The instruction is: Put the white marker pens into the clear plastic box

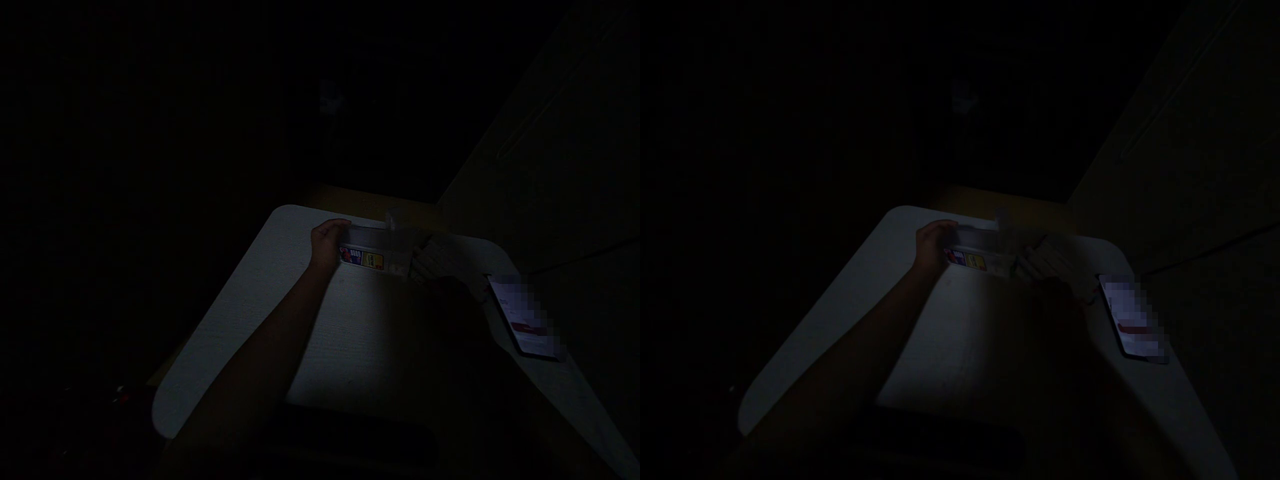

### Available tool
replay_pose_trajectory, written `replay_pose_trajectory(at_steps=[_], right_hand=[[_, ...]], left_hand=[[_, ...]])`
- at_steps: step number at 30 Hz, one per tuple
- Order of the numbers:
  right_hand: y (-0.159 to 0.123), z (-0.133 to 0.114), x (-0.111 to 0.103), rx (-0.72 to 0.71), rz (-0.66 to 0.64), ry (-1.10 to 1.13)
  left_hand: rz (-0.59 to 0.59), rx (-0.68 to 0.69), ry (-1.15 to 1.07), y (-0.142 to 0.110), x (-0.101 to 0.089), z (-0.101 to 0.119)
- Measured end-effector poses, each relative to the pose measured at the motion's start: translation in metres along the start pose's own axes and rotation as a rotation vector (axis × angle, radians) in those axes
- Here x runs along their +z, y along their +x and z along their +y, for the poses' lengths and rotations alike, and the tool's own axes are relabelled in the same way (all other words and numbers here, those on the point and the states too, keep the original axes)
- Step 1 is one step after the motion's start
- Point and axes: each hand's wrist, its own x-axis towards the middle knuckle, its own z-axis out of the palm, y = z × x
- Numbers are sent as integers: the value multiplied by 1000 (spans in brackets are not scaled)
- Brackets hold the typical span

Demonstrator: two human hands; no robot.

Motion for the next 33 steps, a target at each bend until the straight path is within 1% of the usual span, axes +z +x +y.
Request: replay_pose_trajectory(at_steps=[4, 10, 16, 21, 24, 26, 30, 33], right_hand=[[2, -3, -2, 15, -13, -53], [11, -8, 0, -3, -19, -49], [18, -15, 3, -34, 31, -16], [19, -8, -12, -41, 92, -8], [16, -7, -17, -54, 82, -102], [12, -13, -12, -93, 23, -185], [0, -37, 11, -158, -20, -226], [-6, -49, 19, -167, -33, -248]], left_hand=[[5, -15, -16, 0, 0, -1], [-12, -13, -37, 1, -1, -3], [-11, 2, -5, 1, 0, -1], [0, 2, -3, 1, -1, -4], [-4, -6, -18, 2, -1, -5], [-14, -7, -24, 1, -1, -4], [-8, -15, -13, -1, 1, 1], [5, -17, -23, -2, 3, 4]])
